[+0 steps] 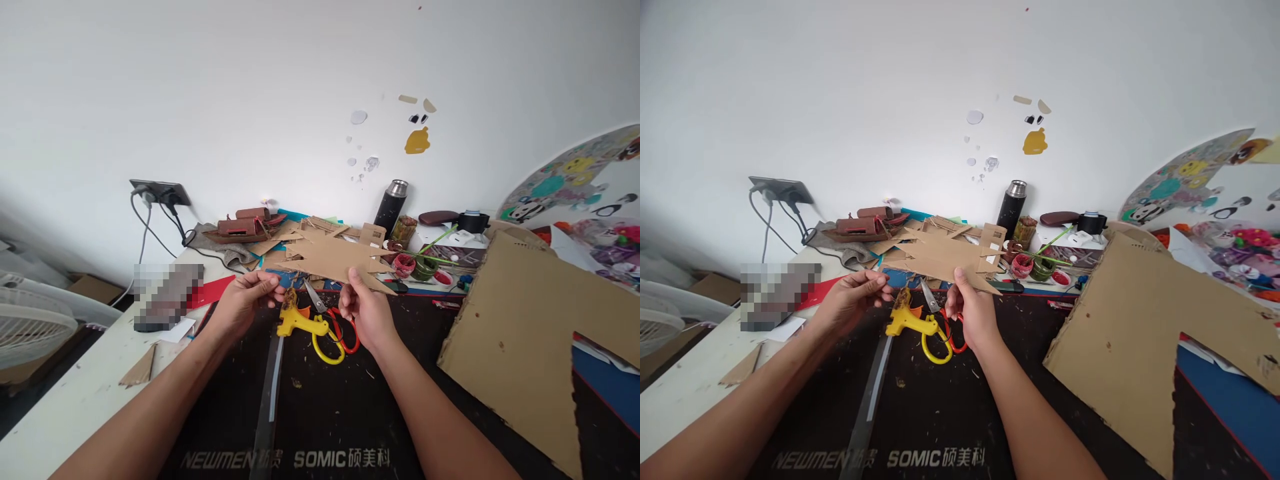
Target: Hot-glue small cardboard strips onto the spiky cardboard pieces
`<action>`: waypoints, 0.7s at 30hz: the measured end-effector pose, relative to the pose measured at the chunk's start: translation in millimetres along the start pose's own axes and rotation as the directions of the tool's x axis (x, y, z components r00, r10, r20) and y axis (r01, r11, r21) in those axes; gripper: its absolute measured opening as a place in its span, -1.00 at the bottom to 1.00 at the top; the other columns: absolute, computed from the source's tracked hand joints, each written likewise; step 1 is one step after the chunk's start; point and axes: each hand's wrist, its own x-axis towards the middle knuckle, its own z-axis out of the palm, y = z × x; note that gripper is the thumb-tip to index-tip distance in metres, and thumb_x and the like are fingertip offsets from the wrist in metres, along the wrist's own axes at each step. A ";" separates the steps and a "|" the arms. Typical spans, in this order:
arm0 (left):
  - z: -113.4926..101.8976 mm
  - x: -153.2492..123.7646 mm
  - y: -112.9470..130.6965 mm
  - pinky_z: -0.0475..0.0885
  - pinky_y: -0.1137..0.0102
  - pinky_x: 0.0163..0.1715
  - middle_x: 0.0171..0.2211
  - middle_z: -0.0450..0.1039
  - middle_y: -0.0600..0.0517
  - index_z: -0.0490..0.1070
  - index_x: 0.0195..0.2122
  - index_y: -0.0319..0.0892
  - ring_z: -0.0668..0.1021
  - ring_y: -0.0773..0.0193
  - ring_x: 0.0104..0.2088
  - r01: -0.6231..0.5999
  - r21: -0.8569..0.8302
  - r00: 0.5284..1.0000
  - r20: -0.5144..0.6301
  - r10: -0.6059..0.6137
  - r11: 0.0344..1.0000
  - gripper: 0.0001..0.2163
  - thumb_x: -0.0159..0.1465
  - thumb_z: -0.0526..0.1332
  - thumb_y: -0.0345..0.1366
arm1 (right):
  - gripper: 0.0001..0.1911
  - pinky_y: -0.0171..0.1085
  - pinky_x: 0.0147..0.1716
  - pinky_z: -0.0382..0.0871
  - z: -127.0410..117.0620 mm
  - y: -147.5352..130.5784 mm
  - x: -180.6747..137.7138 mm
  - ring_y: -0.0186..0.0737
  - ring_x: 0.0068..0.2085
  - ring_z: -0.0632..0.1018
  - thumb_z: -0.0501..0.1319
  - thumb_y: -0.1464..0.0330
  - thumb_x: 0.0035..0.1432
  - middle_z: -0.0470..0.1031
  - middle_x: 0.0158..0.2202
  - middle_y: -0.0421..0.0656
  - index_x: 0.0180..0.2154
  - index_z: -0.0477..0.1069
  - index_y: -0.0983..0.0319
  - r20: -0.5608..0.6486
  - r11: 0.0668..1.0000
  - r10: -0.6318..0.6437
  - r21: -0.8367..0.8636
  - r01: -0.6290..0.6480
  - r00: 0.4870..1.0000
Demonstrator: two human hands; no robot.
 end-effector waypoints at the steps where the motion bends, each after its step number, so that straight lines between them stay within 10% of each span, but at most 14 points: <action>1: -1.4 0.9 0.7 0.42 0.47 -0.54 -0.46 0.65 -0.10 0.63 -0.39 -0.24 0.63 0.25 -0.51 -0.007 0.010 1.000 -0.006 0.007 1.000 -0.63 -0.03 0.70 -0.13 | -0.34 -0.31 -0.69 0.06 -0.6 -0.5 0.2 -0.35 -0.66 0.35 0.54 -0.16 0.01 0.33 -0.64 -0.26 -0.60 0.32 0.17 -0.001 1.000 0.010 0.003 -0.010 1.000; 13: -18.9 8.0 3.5 0.19 0.40 -0.52 -0.65 0.32 0.10 0.39 -0.56 -0.11 0.32 0.31 -0.60 -0.096 0.625 0.982 -0.065 0.175 0.775 -0.56 0.32 0.34 0.08 | -0.36 -0.34 -0.68 0.04 -5.1 3.0 6.7 -0.40 -0.65 0.27 0.59 -0.06 -0.02 0.24 -0.65 -0.35 -0.54 0.23 0.15 0.052 0.985 0.101 0.134 -0.107 0.993; 17: -21.7 11.2 5.0 0.29 0.43 -0.43 -0.37 0.58 0.04 0.63 -0.10 -0.13 0.47 0.26 -0.43 -0.179 0.593 0.964 -0.056 0.261 0.785 -0.61 0.18 0.47 0.03 | -0.38 -0.35 -0.67 0.03 -4.9 1.8 6.7 -0.40 -0.65 0.28 0.60 -0.02 -0.02 0.24 -0.65 -0.37 -0.50 0.24 0.15 0.047 0.982 0.124 0.139 -0.129 0.991; 21: -17.3 6.5 9.4 0.10 0.40 -0.58 -0.43 0.55 -0.02 0.64 -0.19 -0.19 0.32 0.33 -0.58 -0.085 0.377 0.996 0.030 0.079 0.922 -0.46 0.25 0.38 0.27 | -0.40 -0.33 -0.68 -0.02 -4.0 0.8 6.0 -0.39 -0.66 0.27 0.59 -0.02 -0.01 0.23 -0.66 -0.37 -0.49 0.24 0.14 0.053 0.986 0.123 0.104 -0.128 0.991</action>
